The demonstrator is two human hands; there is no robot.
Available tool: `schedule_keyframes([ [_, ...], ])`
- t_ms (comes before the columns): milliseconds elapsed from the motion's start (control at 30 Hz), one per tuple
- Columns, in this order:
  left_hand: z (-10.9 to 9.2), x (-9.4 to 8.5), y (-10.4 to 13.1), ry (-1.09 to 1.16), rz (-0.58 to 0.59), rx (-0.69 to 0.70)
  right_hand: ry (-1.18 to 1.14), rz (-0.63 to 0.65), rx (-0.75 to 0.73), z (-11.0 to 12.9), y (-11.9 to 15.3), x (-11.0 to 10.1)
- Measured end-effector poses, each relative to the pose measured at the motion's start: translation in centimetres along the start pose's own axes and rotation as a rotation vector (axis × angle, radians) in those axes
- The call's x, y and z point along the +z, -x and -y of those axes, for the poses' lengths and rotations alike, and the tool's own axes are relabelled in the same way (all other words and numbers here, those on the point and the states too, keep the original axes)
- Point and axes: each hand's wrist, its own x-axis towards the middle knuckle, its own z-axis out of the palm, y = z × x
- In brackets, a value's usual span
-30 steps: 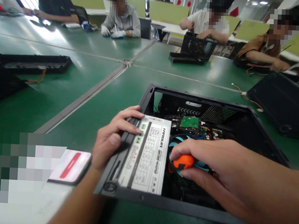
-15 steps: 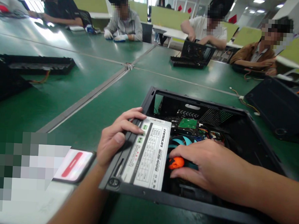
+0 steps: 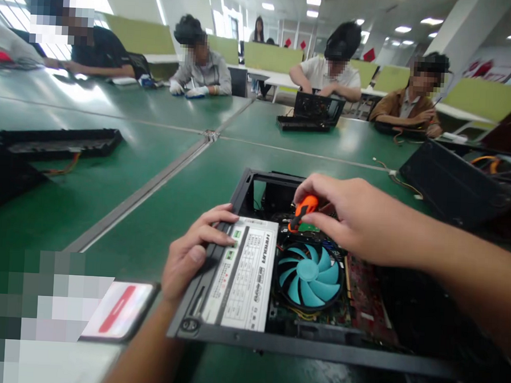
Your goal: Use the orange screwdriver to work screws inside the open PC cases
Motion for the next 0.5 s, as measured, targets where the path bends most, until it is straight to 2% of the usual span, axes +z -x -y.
schedule_keyframes([
  [100, 0.0, -0.1, 0.0, -0.006, 0.01, -0.009, 0.022, 0.09, 0.004, -0.1, -0.5, 2.1],
  [233, -0.1, -0.2, 0.0, -0.006, 0.013, -0.004, 0.03, 0.133, -0.008, -0.6, -0.7, 3.4],
  [433, 0.5, 0.0, 0.2, 0.0, 0.006, 0.018, 0.065, 0.048, 0.03, -1.9, -1.2, 4.9],
  [500, 0.3, -0.4, 0.0, -0.015, 0.008, 0.022, 0.03, 0.014, 0.032, -2.0, -1.0, 4.6],
])
